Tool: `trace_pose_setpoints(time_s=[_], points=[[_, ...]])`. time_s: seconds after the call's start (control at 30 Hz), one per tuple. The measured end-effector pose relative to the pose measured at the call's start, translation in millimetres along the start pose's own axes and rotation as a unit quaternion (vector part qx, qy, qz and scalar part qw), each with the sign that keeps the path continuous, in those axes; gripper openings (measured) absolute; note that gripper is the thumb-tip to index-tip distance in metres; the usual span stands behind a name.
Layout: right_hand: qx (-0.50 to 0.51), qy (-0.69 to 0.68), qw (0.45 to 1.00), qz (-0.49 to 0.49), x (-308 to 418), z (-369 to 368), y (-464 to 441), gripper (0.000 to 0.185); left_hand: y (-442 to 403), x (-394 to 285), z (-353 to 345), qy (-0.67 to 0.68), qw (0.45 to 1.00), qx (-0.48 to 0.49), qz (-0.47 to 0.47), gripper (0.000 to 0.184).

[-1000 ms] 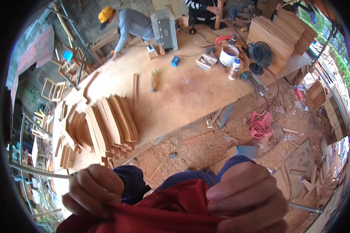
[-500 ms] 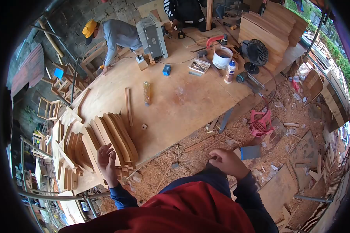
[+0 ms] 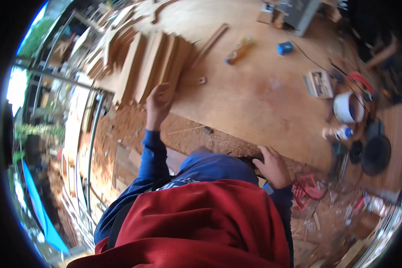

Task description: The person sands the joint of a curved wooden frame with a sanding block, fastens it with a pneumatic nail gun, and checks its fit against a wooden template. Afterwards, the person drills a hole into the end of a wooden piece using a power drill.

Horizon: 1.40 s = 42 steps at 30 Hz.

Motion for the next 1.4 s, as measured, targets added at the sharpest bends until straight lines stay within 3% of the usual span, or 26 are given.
trace_pose_setpoints(time_s=[0.07,0.27,0.37,0.47,0.57,0.63,0.67,0.73,0.83,0.9,0.93,1.0,1.07,1.1,1.13,1.17,1.2,1.27,1.3,1.33,1.4], points=[[0.023,-0.003,0.999,0.028,-34,11,-9,0.048,1,-21,-5,-0.064,0.998,0.003,-0.012,0.031],[0.160,0.159,0.973,-0.053,-125,12,-22,0.054,0,0,-7,-0.192,0.980,-0.057,0.003,0.029],[0.111,0.116,0.987,-0.012,-129,15,-36,0.055,-23,33,14,-0.249,0.962,-0.108,0.005,0.031],[0.090,0.092,0.990,-0.052,-110,18,-56,0.055,-56,92,34,-0.292,0.943,-0.157,0.009,0.031],[0.077,0.039,0.994,-0.063,-116,-8,-76,0.055,-108,168,50,-0.323,0.933,-0.147,0.053,0.033],[0.069,0.019,0.994,-0.081,-131,-38,-103,0.052,-162,214,68,-0.386,0.905,-0.130,0.118,0.061],[0.065,0.003,0.993,-0.101,-138,-48,-103,0.051,-174,235,65,-0.439,0.882,-0.075,0.156,0.078],[0.046,0.043,0.994,-0.093,-109,-28,-109,0.051,-192,289,51,-0.418,0.878,0.059,0.225,0.091],[-0.023,0.066,0.990,-0.127,-105,1,-114,0.047,-201,302,38,-0.434,0.879,0.071,0.184,0.081],[-0.063,0.053,0.984,-0.160,-104,2,-110,0.045,-206,336,46,-0.474,0.876,-0.014,0.085,0.068],[-0.081,0.044,0.979,-0.182,-104,6,-105,0.045,-208,321,46,-0.463,0.874,0.042,0.143,0.068],[-0.109,0.031,0.973,-0.203,-109,6,-94,0.045,-210,277,49,-0.474,0.872,0.007,0.124,0.067],[-0.135,0.009,0.969,-0.207,-116,-5,-78,0.045,-218,213,62,-0.444,0.893,-0.071,0.040,0.061],[-0.128,0.006,0.969,-0.212,-119,-10,-71,0.045,-225,169,62,-0.411,0.903,0.005,0.124,0.076],[-0.119,0.004,0.969,-0.218,-121,-14,-63,0.046,-230,162,63,-0.396,0.915,0.035,0.077,0.067],[-0.112,0.004,0.968,-0.224,-122,-14,-57,0.046,-218,119,49,-0.133,0.986,0.012,0.099,0.060],[-0.087,0.008,0.968,-0.236,-126,-18,-55,0.047,-205,70,35,0.140,0.984,-0.016,0.114,0.054],[-0.042,0.016,0.965,-0.259,-132,-28,-56,0.050,-181,31,-5,0.194,0.940,0.199,0.198,0.056],[-0.038,-0.004,0.970,-0.239,-131,-29,-61,0.051,-160,46,-22,0.199,0.928,0.232,0.215,0.069],[-0.045,-0.026,0.971,-0.232,-129,-24,-64,0.051,-136,30,-54,0.196,0.924,0.298,0.138,0.084],[-0.079,-0.063,0.977,-0.188,-114,-1,-63,0.052,-79,-50,-118,0.252,0.888,0.372,0.099,0.085]])
Point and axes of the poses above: each hand's wrist, its own y-axis away from the middle knuckle, its own z-axis out of the back of the hand, x = y × z, the point moved 9 cm from there along -y, towards the middle knuckle, and after that the axes turned 8 degrees about -x, right-handed, at the moved point
